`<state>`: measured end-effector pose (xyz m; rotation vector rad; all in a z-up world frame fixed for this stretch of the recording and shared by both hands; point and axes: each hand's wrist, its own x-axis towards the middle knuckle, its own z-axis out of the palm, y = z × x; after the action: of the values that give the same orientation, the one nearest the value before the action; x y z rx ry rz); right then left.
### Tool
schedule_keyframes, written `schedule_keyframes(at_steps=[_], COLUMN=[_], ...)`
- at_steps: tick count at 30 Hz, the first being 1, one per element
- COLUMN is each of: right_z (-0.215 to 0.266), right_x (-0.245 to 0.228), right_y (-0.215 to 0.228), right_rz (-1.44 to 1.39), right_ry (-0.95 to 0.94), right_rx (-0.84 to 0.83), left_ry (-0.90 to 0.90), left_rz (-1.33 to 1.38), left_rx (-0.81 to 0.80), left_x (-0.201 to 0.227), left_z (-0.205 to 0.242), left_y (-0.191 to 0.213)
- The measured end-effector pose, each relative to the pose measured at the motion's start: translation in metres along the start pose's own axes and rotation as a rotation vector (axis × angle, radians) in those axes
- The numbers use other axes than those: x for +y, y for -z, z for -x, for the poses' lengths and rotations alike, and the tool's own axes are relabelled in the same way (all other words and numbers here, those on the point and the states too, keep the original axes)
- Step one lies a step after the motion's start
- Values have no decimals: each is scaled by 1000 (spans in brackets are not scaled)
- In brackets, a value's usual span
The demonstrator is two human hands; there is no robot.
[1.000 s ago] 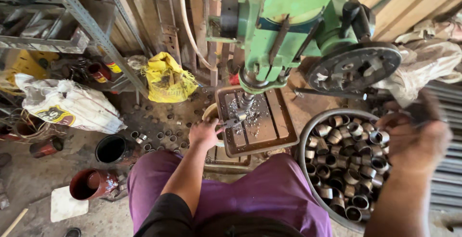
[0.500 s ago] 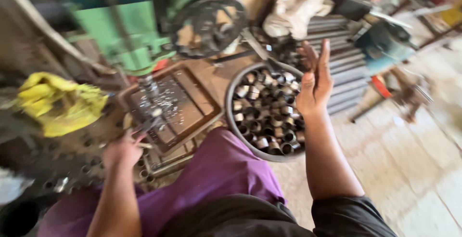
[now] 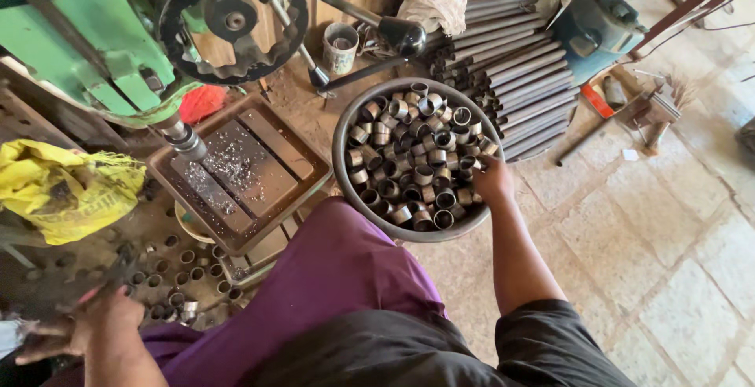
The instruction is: The person operates a drill press to drill holes into small metal cylindrical parts. They pick up a part from a large metal bowl, place it on the drill press table, lower the drill bit to machine the part, and then place the finished part into a tray.
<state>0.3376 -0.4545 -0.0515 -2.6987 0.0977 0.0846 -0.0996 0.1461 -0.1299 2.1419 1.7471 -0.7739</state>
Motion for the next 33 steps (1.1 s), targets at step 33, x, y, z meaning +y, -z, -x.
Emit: schedule_keyframes(at_steps=[33], right_z=[114], right_x=[-190], right_y=[-118], right_rz=[-1351], right_ry=[282], right_rx=[-1252], left_ry=[-1148], left_rz=[138], left_rx=[255], left_x=[112], left_z=[150], left_y=[15])
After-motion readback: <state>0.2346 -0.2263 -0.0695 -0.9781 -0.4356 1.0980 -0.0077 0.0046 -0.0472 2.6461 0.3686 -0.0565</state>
